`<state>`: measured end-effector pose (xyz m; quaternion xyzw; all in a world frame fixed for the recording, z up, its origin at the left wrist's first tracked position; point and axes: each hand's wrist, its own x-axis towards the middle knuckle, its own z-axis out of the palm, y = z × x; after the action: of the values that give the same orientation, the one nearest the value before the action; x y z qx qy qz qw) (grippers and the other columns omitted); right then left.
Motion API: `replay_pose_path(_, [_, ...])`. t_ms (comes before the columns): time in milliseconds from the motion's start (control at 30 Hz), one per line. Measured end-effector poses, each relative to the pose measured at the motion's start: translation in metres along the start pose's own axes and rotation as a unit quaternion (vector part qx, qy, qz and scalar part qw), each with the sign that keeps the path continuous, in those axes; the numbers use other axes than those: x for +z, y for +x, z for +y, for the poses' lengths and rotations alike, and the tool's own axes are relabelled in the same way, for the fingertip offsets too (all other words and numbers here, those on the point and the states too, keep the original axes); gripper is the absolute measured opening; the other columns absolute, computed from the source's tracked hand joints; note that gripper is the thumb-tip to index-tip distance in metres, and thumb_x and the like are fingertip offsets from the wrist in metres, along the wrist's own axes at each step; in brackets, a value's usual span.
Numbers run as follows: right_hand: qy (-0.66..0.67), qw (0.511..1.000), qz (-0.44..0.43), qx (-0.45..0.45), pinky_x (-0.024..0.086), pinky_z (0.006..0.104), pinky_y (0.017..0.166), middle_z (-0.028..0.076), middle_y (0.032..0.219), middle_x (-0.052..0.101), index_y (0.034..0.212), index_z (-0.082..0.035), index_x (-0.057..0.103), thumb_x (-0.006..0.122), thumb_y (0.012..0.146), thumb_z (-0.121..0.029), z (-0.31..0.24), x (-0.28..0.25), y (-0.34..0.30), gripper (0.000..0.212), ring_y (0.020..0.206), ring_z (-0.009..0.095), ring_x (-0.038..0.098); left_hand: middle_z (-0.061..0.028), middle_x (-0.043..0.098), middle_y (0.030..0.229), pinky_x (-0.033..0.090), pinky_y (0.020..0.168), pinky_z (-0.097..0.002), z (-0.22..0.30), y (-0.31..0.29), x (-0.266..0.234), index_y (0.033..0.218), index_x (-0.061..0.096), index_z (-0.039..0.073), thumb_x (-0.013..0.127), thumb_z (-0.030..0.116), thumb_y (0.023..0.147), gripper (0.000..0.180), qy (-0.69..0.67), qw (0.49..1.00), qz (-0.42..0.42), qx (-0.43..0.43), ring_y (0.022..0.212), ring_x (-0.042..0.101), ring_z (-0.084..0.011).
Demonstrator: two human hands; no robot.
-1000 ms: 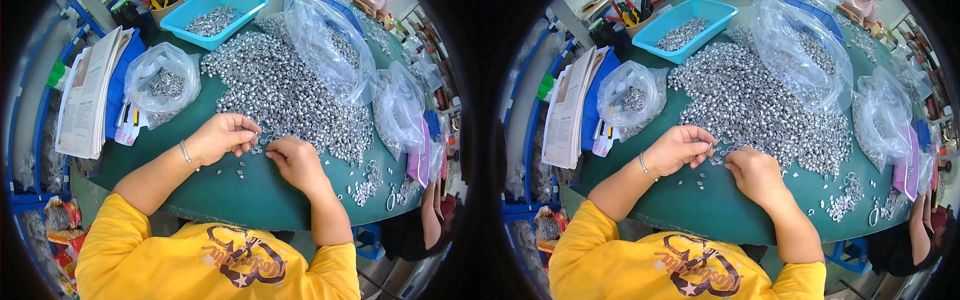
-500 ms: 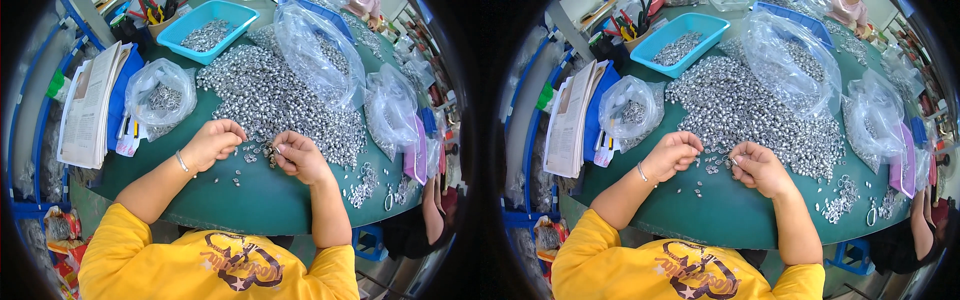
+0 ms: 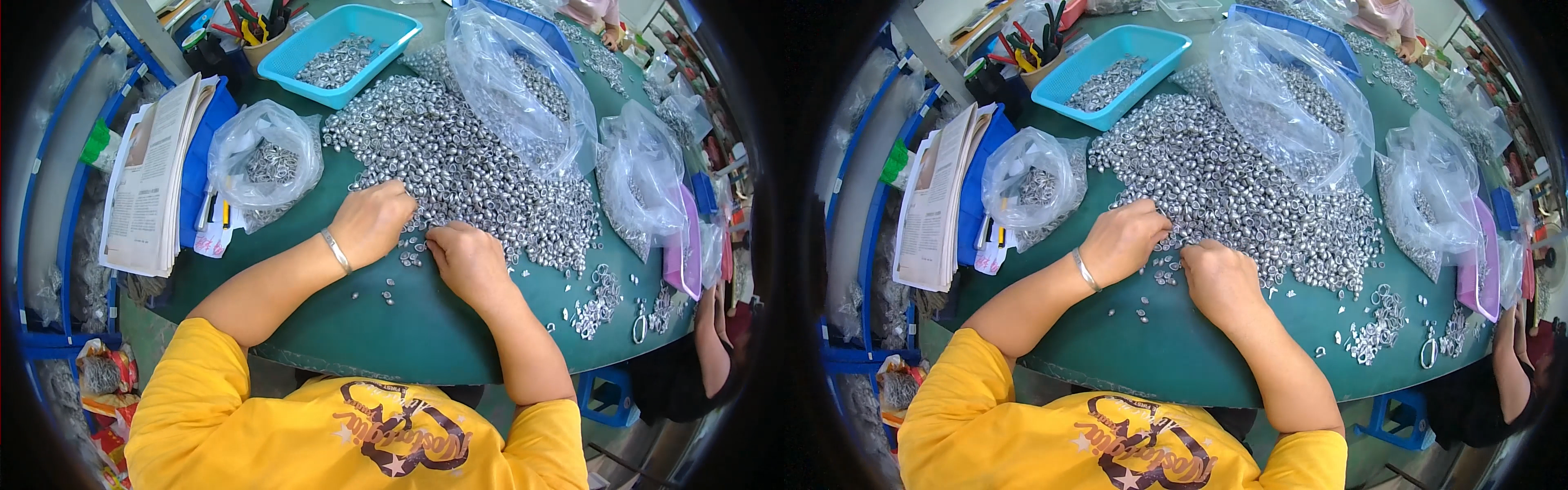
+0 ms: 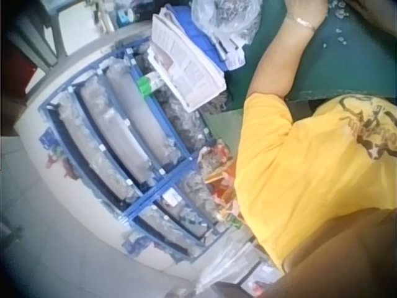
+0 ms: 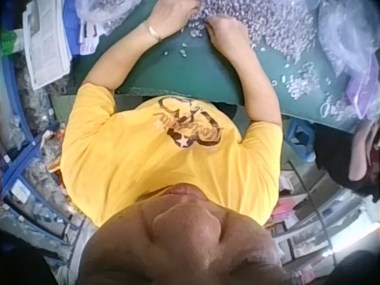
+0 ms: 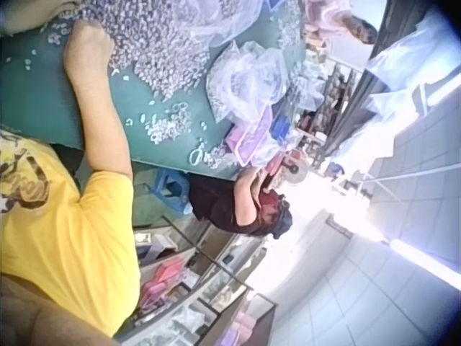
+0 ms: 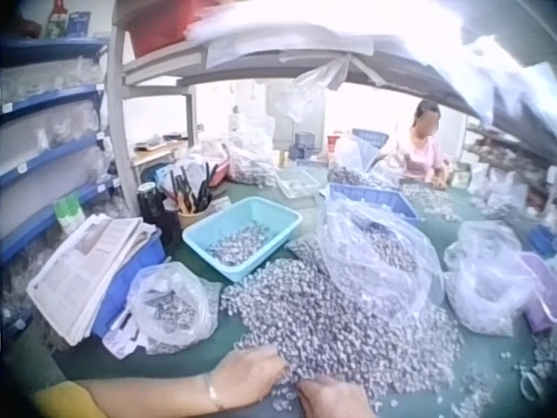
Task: The person picks up metal links from a pile on the table and places them into smaller groups and plastic bags by hand.
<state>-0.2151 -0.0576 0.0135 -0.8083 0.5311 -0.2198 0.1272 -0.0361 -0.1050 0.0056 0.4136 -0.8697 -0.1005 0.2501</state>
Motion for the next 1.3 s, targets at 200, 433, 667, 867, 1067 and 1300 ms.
replay_pose_path(200, [0.300, 0.943, -0.075, 0.126, 0.046, 0.0308, 0.056, 0.009, 0.071, 0.061, 0.078, -0.003, 0.061, 0.057, 0.080, -0.009, 0.006, -0.012, 0.000, 0.007, 0.058, 0.018, 0.058, -0.0054, 0.054, 0.068, 0.042, 0.055, -0.0259, 0.005, -0.018, -0.018, 0.081, 0.065, 0.003, 0.066, 0.004, 0.074, 0.007, -0.235, 0.964, -0.023, -0.126, 0.059, 0.053, -0.0128])
replay_pose_path(433, [0.764, 0.606, -0.080, 0.208, 0.021, 0.0188, 0.035, 0.008, 0.065, 0.056, 0.087, 0.001, 0.056, 0.052, 0.083, -0.006, 0.023, -0.026, 0.004, 0.009, 0.041, 0.006, 0.035, -0.0045, 0.062, 0.082, 0.041, 0.054, -0.0203, -0.018, -0.023, -0.028, 0.093, 0.062, 0.000, 0.063, 0.009, 0.082, 0.014, -0.662, 0.662, -0.085, -0.341, 0.064, 0.050, -0.0076])
replay_pose_path(667, [0.012, 0.999, 0.029, -0.037, 0.051, 0.0397, 0.060, 0.015, 0.076, 0.063, 0.106, -0.003, 0.059, 0.051, 0.081, -0.009, 0.006, -0.002, 0.021, 0.027, 0.064, 0.029, 0.063, -0.0135, 0.063, 0.096, 0.053, 0.071, -0.0268, -0.017, -0.021, -0.031, 0.099, 0.059, -0.005, 0.058, 0.005, 0.084, 0.018, -0.700, 0.604, -0.088, -0.371, 0.085, 0.064, -0.0202])
replay_pose_path(867, [-0.017, 0.997, -0.072, 0.032, 0.050, 0.0427, 0.063, 0.015, 0.078, 0.064, 0.115, -0.007, 0.055, 0.053, 0.078, -0.010, -0.004, -0.011, 0.013, 0.037, 0.067, 0.032, 0.062, -0.0182, 0.062, 0.100, 0.053, 0.079, -0.0297, -0.017, -0.023, -0.031, 0.106, 0.056, -0.009, 0.055, -0.001, 0.083, 0.024, -0.716, 0.600, -0.084, -0.347, 0.092, 0.063, -0.0242])
replay_pose_path(1067, [0.081, 0.994, -0.048, 0.063, 0.050, 0.0407, 0.065, 0.014, 0.080, 0.065, 0.105, -0.009, 0.062, 0.054, 0.076, -0.009, -0.012, -0.017, 0.004, 0.030, 0.070, 0.032, 0.062, -0.0162, 0.062, 0.101, 0.052, 0.079, -0.0289, -0.010, -0.022, -0.030, 0.108, 0.057, -0.005, 0.056, -0.002, 0.082, 0.026, -0.709, 0.606, -0.082, -0.350, 0.094, 0.063, -0.0242])
replay_pose_path(1300, [0.035, 0.998, -0.022, 0.050, 0.050, 0.0403, 0.065, 0.014, 0.078, 0.064, 0.096, -0.009, 0.066, 0.055, 0.075, -0.010, 0.002, -0.015, 0.000, 0.023, 0.070, 0.031, 0.062, -0.0141, 0.062, 0.095, 0.052, 0.067, -0.0263, -0.010, -0.022, -0.028, 0.106, 0.056, -0.003, 0.056, -0.002, 0.081, 0.025, -0.692, 0.627, -0.055, -0.353, 0.084, 0.063, -0.0202])
